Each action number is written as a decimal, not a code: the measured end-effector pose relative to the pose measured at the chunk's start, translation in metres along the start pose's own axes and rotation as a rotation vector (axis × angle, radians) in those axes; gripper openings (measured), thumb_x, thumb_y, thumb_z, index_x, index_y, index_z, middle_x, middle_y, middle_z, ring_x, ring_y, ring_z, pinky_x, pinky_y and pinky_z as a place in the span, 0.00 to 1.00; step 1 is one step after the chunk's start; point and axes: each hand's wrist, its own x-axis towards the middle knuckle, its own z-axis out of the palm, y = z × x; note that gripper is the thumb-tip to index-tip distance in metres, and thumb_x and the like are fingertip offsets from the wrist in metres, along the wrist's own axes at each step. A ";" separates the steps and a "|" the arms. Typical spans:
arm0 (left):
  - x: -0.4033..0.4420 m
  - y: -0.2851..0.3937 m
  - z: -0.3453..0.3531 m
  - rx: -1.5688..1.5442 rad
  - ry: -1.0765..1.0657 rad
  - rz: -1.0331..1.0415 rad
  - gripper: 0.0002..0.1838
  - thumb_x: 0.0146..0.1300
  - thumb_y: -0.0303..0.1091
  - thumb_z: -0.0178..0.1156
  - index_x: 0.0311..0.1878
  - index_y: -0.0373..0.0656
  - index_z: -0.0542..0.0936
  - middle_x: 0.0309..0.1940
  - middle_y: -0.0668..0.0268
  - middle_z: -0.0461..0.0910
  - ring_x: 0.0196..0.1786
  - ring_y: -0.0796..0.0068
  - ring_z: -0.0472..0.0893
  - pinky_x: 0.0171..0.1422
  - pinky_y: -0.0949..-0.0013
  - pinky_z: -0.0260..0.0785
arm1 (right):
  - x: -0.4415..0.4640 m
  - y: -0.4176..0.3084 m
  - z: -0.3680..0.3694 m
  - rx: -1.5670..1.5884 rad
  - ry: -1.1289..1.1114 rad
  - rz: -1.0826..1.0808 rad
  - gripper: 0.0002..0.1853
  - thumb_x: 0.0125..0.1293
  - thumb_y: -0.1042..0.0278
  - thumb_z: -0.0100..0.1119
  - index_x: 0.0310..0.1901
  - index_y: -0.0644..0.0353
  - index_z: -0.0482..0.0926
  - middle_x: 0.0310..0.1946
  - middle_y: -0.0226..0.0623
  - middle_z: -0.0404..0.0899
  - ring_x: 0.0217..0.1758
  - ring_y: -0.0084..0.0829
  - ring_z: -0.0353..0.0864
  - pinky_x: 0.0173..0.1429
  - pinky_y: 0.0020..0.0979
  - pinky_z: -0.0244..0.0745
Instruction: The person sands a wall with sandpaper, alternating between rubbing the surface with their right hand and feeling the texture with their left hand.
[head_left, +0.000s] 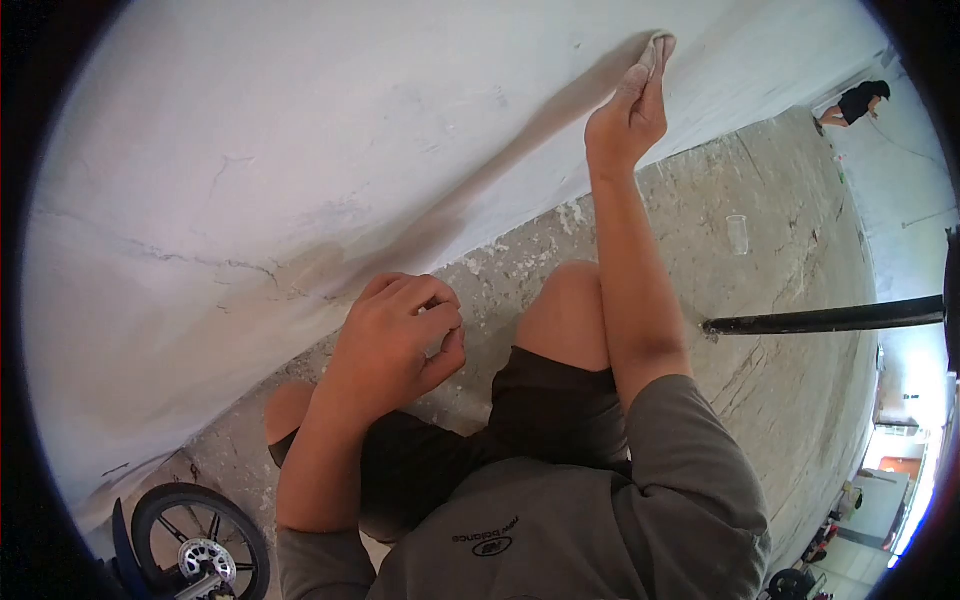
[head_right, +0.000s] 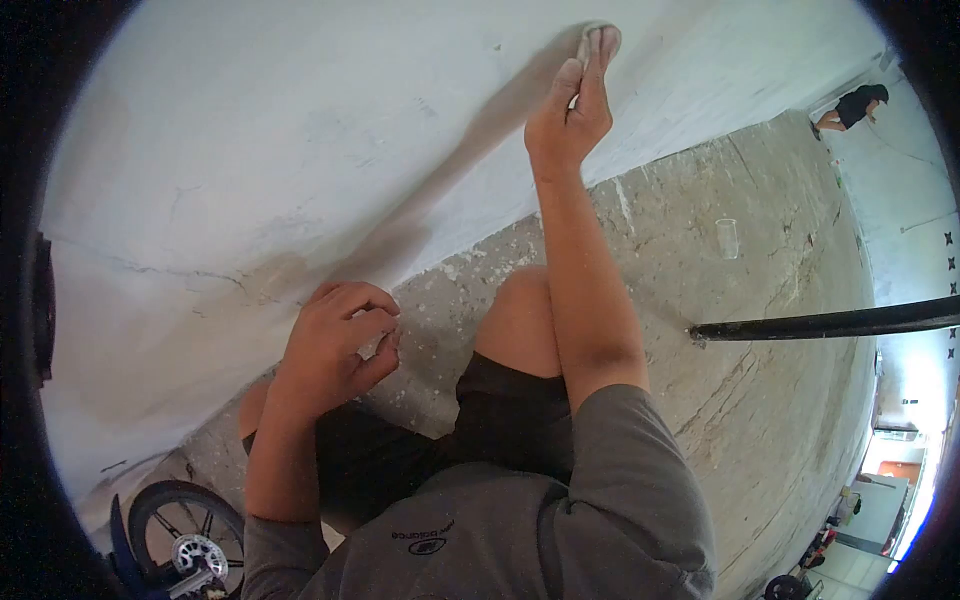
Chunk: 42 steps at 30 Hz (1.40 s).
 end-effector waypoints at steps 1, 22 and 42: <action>0.000 0.000 0.000 -0.008 -0.007 -0.002 0.08 0.48 0.24 0.67 0.30 0.43 0.78 0.34 0.68 0.79 0.37 0.63 0.82 0.54 0.59 0.74 | 0.000 0.010 -0.002 0.003 -0.002 -0.002 0.23 0.82 0.68 0.45 0.71 0.71 0.70 0.78 0.55 0.61 0.84 0.45 0.55 0.83 0.35 0.53; -0.004 -0.004 -0.001 0.003 -0.024 -0.020 0.09 0.50 0.23 0.68 0.32 0.44 0.77 0.33 0.67 0.79 0.38 0.61 0.82 0.53 0.58 0.73 | -0.013 -0.005 0.011 -0.024 0.081 0.176 0.22 0.80 0.68 0.49 0.69 0.72 0.73 0.75 0.55 0.66 0.83 0.49 0.54 0.83 0.40 0.58; -0.006 -0.004 0.003 0.011 -0.003 -0.048 0.09 0.51 0.25 0.69 0.34 0.45 0.79 0.36 0.67 0.81 0.41 0.60 0.83 0.54 0.57 0.74 | -0.008 -0.024 0.016 -0.070 -0.093 -0.098 0.22 0.72 0.72 0.55 0.66 0.57 0.80 0.72 0.50 0.72 0.77 0.53 0.68 0.78 0.47 0.66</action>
